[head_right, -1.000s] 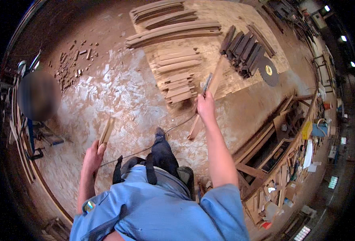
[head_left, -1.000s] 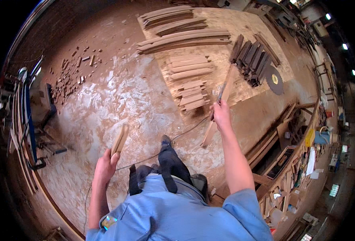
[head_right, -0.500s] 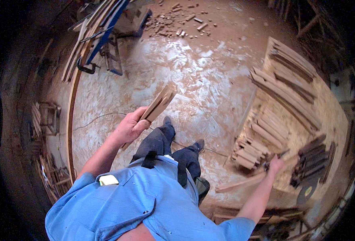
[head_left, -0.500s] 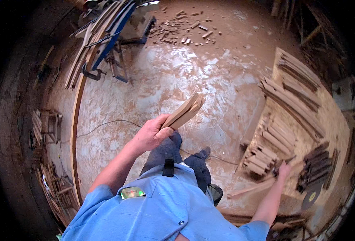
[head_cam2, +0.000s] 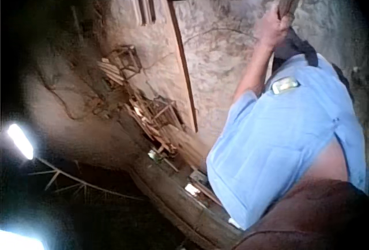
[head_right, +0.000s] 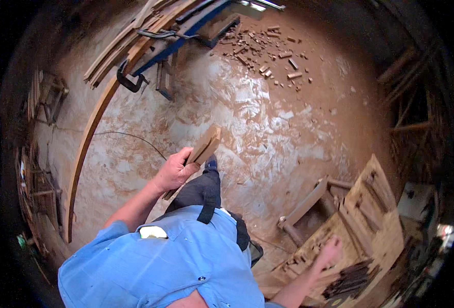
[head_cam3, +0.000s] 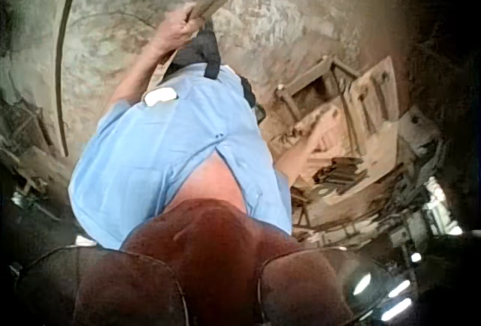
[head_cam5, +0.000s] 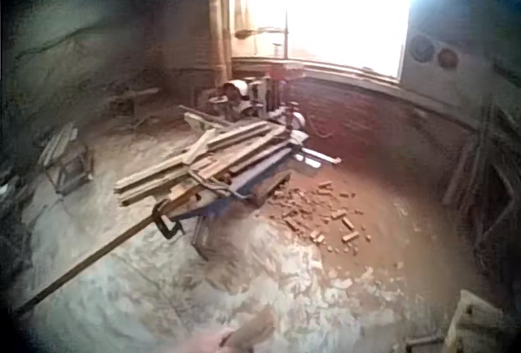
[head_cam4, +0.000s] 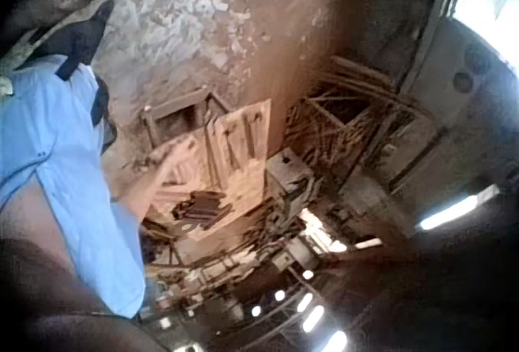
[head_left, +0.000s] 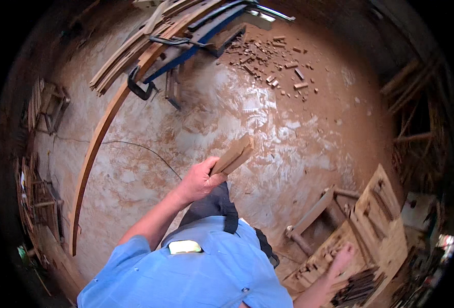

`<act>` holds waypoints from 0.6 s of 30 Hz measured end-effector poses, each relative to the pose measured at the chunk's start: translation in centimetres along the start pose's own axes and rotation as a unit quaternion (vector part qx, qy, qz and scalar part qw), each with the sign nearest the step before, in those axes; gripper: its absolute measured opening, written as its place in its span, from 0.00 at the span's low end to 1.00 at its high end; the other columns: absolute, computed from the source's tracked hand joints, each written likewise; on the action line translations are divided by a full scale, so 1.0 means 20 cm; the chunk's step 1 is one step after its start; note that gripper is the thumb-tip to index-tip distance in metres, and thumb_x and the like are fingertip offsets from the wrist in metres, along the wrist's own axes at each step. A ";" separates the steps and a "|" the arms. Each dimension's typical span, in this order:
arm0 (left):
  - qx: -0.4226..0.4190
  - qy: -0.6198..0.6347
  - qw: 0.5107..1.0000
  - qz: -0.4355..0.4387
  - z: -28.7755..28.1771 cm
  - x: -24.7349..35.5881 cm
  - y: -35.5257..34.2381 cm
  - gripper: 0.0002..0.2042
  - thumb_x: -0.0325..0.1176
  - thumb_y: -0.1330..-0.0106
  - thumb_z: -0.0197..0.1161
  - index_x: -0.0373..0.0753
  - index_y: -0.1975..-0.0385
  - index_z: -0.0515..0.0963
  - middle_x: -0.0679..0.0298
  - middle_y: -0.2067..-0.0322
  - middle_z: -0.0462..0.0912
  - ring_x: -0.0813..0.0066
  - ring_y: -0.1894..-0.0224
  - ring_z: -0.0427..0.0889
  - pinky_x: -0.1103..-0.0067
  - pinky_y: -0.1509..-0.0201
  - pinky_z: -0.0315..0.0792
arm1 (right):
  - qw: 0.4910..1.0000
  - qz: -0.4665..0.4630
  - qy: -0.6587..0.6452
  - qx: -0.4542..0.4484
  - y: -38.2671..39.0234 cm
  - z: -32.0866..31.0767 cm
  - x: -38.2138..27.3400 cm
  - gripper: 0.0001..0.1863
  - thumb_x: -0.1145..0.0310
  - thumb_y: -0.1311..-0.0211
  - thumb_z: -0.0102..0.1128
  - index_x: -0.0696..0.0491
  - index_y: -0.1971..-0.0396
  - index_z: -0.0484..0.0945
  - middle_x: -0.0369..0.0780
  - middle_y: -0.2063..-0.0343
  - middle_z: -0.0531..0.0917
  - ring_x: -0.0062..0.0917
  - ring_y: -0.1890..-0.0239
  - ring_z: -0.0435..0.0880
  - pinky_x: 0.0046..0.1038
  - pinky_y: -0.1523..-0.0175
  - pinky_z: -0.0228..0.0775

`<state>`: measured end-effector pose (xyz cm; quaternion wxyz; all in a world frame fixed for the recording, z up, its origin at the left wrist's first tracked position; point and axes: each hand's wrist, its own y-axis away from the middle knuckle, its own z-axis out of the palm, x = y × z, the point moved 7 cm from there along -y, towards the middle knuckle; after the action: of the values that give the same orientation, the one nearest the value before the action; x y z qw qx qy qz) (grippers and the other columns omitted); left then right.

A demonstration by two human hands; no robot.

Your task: The person repeatedly feeds thin wooden strips through a spindle shaper to shape their edges. They handle the wood by hand, occasionally using a chisel to clean edges and a hammer to tap pieces. The person also uses a clamp to secure wood on the machine table.

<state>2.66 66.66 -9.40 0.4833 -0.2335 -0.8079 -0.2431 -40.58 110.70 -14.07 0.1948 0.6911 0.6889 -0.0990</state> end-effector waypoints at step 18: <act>0.344 -0.109 0.910 -0.204 -1.08 -0.36 -0.39 0.30 0.40 0.46 0.64 0.34 0.44 0.65 0.42 0.62 0.81 0.43 0.59 0.81 0.60 0.56 0.76 | 0.641 -0.467 -0.130 -0.596 1.22 1.66 -3.51 0.19 0.65 0.35 0.57 0.63 0.51 0.74 0.45 0.64 0.83 0.19 0.67 0.82 0.23 0.64 0.75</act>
<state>15.29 46.23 -8.14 0.3826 0.0923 -0.9191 -0.0165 -14.13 33.64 -12.42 0.5797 -0.0074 0.7976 0.1665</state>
